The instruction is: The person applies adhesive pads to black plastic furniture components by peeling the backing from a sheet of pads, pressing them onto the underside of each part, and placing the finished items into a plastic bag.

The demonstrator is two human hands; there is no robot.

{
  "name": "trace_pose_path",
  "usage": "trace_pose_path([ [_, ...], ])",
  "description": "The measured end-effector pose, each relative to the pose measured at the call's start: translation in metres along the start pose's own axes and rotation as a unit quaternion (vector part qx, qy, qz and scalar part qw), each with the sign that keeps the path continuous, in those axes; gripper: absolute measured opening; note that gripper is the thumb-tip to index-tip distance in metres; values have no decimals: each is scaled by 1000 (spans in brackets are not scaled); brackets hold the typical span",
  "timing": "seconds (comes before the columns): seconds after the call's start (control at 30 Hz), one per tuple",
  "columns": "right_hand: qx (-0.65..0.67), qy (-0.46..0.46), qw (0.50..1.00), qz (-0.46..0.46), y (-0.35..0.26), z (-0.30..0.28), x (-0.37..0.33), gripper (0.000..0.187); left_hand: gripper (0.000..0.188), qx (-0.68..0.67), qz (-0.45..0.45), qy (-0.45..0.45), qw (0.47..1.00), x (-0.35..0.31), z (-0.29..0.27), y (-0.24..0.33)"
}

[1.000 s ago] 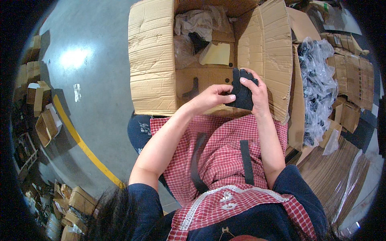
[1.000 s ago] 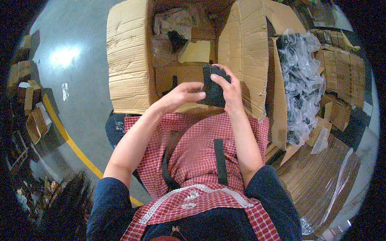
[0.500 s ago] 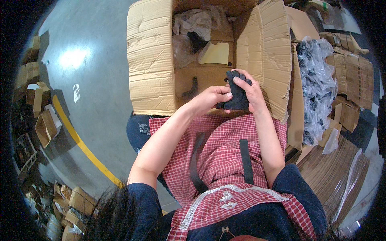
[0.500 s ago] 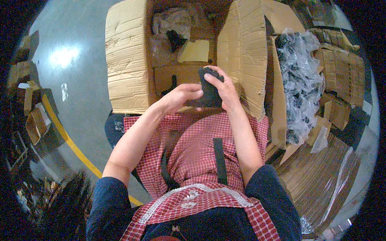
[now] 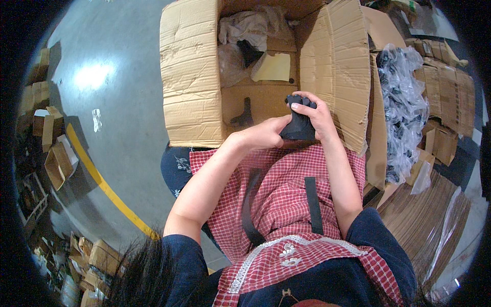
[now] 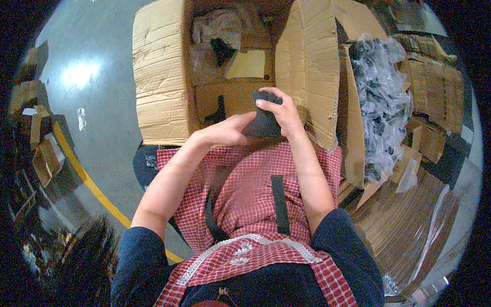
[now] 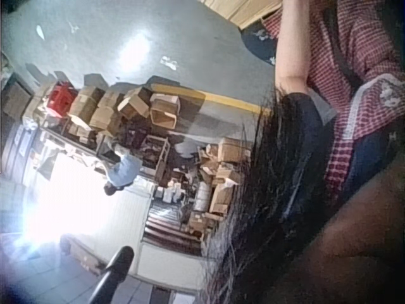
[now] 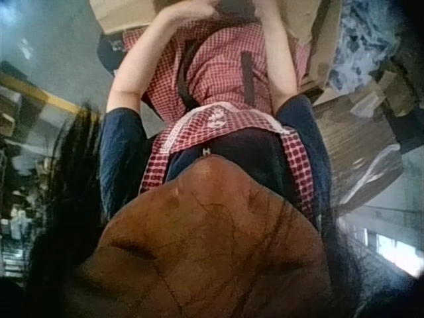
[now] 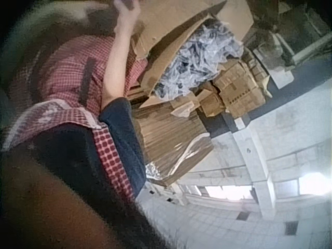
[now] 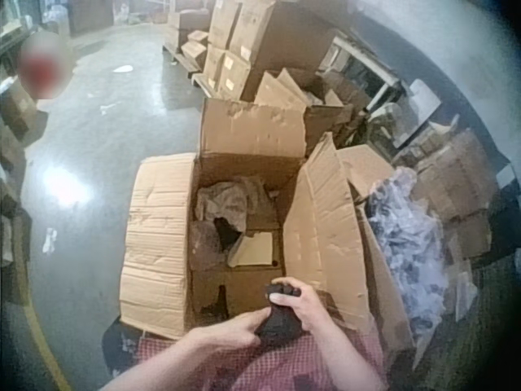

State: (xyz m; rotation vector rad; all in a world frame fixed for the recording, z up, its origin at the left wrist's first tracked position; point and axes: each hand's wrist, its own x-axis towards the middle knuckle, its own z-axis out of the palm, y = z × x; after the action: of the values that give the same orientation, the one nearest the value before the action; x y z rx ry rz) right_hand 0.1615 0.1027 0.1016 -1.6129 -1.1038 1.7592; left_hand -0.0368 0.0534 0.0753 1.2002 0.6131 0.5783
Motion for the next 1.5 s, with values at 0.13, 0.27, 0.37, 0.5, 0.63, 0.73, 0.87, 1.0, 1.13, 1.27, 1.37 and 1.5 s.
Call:
trace_pose_path([
  [0.13, -5, 13, 1000, 25, 0, -1, 0, 40, 63, 26, -42, -1, 999, -2, -2, 0],
  [0.27, -7, 7, 1000, 15, 4, -6, 5, 39, 54, 0, -91, 25, 996, -1, -2, 13],
  [0.37, 27, 20, 998, 45, -1, -4, 5, 41, 40, -16, -45, 77, 996, -1, 3, 13],
  [0.5, 106, 23, 990, 93, -2, -7, 5, 42, 34, -270, -96, 136, 948, 2, 2, 12],
  [0.63, 125, 8, 987, 101, 20, -9, 10, 39, 34, -290, -139, 121, 939, 2, -6, 13],
  [0.73, 130, 8, 984, 121, 26, -8, 12, 35, 33, -296, -164, 120, 933, 0, -9, 16],
  [0.87, 152, 7, 982, 116, 28, -7, 11, 33, 31, -296, -161, 116, 934, 1, -10, 15],
  [1.0, 107, 16, 988, 111, 22, -7, 10, 34, 32, -279, -158, 114, 940, 2, -7, 13],
  [1.13, 84, 28, 991, 102, 33, -9, 11, 35, 32, -165, -156, 122, 966, 0, 4, 17],
  [1.27, 94, 14, 988, 121, 44, -11, 15, 37, 43, -177, -154, 103, 967, 0, 0, 11],
  [1.37, 109, -8, 984, 140, 52, -14, 18, 36, 45, -217, -161, 88, 959, 2, -3, 5],
  [1.5, 125, -2, 977, 170, 61, -13, 20, 31, 46, -249, -184, 82, 947, 3, -6, 2],
])
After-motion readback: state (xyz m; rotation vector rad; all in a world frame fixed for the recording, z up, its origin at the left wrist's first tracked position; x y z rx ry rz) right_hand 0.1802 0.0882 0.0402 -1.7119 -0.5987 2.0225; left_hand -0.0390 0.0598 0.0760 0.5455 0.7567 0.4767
